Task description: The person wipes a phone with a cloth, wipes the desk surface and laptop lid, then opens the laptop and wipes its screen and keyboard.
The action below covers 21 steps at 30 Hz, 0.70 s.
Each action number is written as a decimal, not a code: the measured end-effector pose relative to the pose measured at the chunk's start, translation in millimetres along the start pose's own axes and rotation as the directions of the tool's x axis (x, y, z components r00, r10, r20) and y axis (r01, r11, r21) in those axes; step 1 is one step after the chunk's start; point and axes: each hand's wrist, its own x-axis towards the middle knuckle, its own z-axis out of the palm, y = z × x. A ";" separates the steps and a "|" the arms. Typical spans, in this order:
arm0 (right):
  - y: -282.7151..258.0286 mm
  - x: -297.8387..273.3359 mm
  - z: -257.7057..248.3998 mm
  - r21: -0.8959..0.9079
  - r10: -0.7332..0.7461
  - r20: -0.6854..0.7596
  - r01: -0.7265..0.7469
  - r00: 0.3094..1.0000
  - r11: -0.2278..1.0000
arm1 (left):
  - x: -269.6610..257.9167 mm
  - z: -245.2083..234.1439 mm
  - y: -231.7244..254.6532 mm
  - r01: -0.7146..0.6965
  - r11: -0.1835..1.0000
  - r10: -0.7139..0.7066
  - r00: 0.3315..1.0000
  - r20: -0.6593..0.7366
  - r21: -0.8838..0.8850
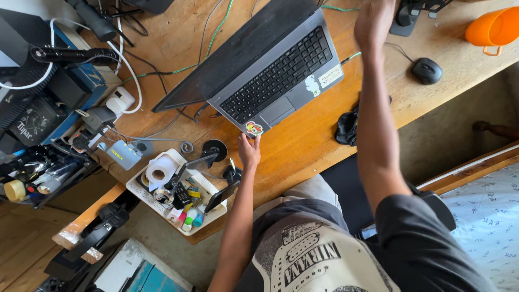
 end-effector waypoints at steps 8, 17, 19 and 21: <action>16.1 -313.8 -21.5 -0.390 0.173 -0.123 -0.208 0.977 0.897 | 6.9 -10.9 2.9 -0.126 0.989 0.117 0.987 -0.113 -0.076; -18.0 -370.9 44.3 -0.082 0.099 0.245 -0.081 0.964 0.993 | 34.0 -34.3 4.3 -0.068 0.975 0.062 0.997 -0.036 -0.211; -22.2 -341.2 37.1 -0.014 -0.270 0.216 0.280 0.938 0.960 | 36.3 -38.6 10.9 -0.048 0.971 0.048 0.999 -0.005 -0.233; -28.6 -328.4 27.5 -0.412 -0.051 -0.055 0.023 0.997 0.911 | 32.5 -46.8 14.1 -0.053 0.958 0.066 0.997 0.035 -0.283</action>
